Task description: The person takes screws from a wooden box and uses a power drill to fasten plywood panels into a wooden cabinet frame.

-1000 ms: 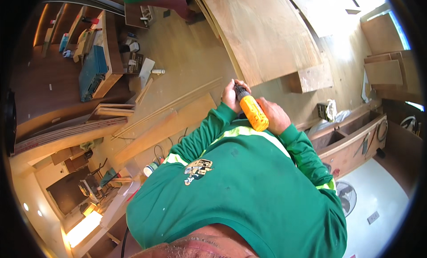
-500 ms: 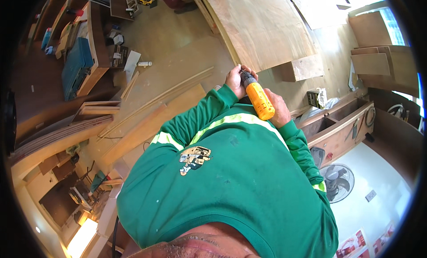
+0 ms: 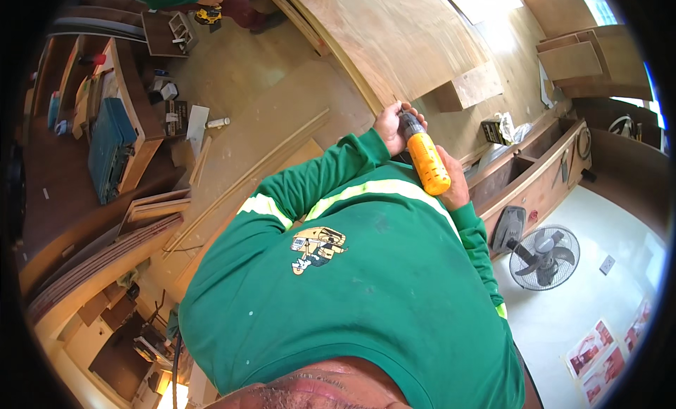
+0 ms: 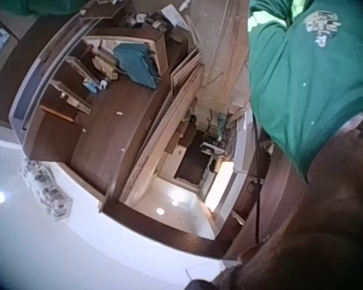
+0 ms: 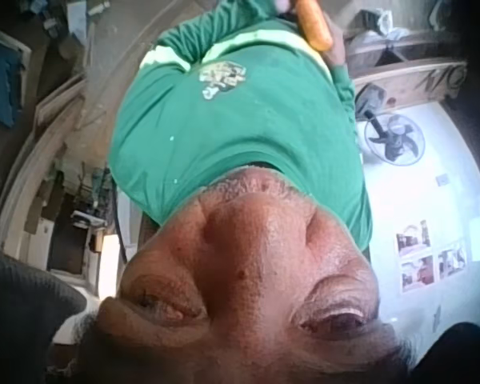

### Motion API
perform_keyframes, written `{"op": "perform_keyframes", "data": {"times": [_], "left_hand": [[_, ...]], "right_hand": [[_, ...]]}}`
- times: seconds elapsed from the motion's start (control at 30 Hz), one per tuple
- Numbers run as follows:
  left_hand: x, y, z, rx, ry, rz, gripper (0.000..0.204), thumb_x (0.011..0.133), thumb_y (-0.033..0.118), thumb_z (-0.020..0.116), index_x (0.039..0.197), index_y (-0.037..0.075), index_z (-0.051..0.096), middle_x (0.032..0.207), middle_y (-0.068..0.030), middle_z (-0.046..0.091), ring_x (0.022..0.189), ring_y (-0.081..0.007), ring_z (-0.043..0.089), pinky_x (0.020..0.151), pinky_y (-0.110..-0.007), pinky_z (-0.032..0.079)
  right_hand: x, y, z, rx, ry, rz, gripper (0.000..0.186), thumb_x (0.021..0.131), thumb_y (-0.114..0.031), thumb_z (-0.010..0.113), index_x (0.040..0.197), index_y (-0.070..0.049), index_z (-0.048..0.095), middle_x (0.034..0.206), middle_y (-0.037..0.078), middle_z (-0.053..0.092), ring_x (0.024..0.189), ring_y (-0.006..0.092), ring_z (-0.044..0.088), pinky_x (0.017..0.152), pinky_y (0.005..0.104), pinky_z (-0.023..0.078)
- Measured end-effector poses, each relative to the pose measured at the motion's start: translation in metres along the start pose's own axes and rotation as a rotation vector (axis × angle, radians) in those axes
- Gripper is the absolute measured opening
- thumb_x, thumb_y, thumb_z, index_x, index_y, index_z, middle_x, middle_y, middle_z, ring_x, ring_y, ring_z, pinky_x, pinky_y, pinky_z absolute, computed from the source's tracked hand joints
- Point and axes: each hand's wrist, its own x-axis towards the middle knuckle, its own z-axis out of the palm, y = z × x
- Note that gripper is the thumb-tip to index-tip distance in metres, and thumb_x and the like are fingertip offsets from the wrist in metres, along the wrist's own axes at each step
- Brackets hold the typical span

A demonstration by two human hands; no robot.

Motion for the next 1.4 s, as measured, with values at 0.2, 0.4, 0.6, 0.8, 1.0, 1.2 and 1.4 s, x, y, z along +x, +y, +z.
{"op": "perform_keyframes", "data": {"times": [0.2, 0.4, 0.6, 0.8, 1.0, 1.2, 1.4], "left_hand": [[-0.001, 0.01, -0.001, -0.01, -0.001, 0.033, 0.022, 0.101, 0.028, 0.038, 0.094, 0.009, 0.046, 0.082, -0.0111, 0.056, 0.079, -0.0287, 0.06, 0.08, -0.051, 0.053], [-0.025, 0.037, 0.006, -0.101, 0.009, 0.139, 0.021, 0.101, 0.028, 0.039, 0.093, 0.01, 0.045, 0.086, -0.0092, 0.056, 0.081, -0.0293, 0.06, 0.079, -0.05, 0.053], [-0.039, 0.072, -0.007, -0.17, -0.137, 0.32, 0.02, 0.1, 0.031, 0.043, 0.093, 0.014, 0.048, 0.075, -0.0031, 0.055, 0.069, -0.0211, 0.057, 0.071, -0.043, 0.054], [-0.068, 0.103, -0.039, -0.163, -0.227, 0.472, 0.018, 0.1, 0.026, 0.047, 0.093, 0.01, 0.051, 0.077, -0.0024, 0.052, 0.071, -0.0161, 0.052, 0.074, -0.035, 0.05], [-0.078, 0.102, -0.068, -0.239, -0.159, 0.391, 0.017, 0.099, 0.021, 0.046, 0.089, 0.008, 0.052, 0.077, -0.0031, 0.055, 0.071, -0.015, 0.054, 0.075, -0.032, 0.051], [-0.074, 0.104, -0.057, -0.184, -0.067, 0.336, 0.025, 0.101, 0.025, 0.04, 0.086, 0.008, 0.051, 0.074, -0.0037, 0.053, 0.069, -0.017, 0.051, 0.073, -0.033, 0.051], [-0.056, 0.104, -0.069, -0.173, -0.1, 0.296, 0.023, 0.099, 0.026, 0.044, 0.086, 0.008, 0.052, 0.077, -0.0044, 0.054, 0.071, -0.018, 0.052, 0.075, -0.036, 0.05]], "right_hand": [[0.009, -0.004, 0.001, -0.055, -0.037, -0.03, 0.028, 0.084, -0.011, 0.066, 0.109, -0.001, 0.058, 0.087, 0.006, 0.061, 0.082, 0.0119, 0.053, 0.076, 0.0275, 0.045], [0.039, -0.01, 0.009, -0.059, -0.192, -0.105, 0.027, 0.084, -0.011, 0.064, 0.108, -0.001, 0.059, 0.086, 0.01, 0.063, 0.08, 0.0164, 0.057, 0.074, 0.0302, 0.046], [0.074, -0.054, 0.027, -0.471, -0.32, -0.35, 0.029, 0.079, -0.02, 0.066, 0.104, -0.005, 0.06, 0.09, 0.021, 0.065, 0.089, 0.0424, 0.061, 0.074, 0.0454, 0.048], [0.092, -0.054, 0.054, -0.514, -0.484, -0.411, 0.028, 0.081, -0.021, 0.065, 0.105, -0.006, 0.058, 0.091, 0.02, 0.066, 0.089, 0.0396, 0.063, 0.077, 0.0461, 0.049], [0.092, -0.055, 0.053, -0.537, -0.593, -0.363, 0.031, 0.081, -0.026, 0.066, 0.106, -0.007, 0.061, 0.088, 0.02, 0.069, 0.082, 0.0385, 0.066, 0.073, 0.0477, 0.051], [0.087, -0.046, 0.048, -0.496, -0.551, -0.306, 0.031, 0.08, -0.024, 0.067, 0.106, -0.007, 0.061, 0.09, 0.02, 0.069, 0.084, 0.0382, 0.065, 0.075, 0.047, 0.051], [0.08, -0.045, 0.043, -0.509, -0.521, -0.249, 0.037, 0.08, -0.022, 0.068, 0.112, -0.007, 0.059, 0.095, 0.02, 0.068, 0.089, 0.0387, 0.064, 0.077, 0.0459, 0.051]]}}
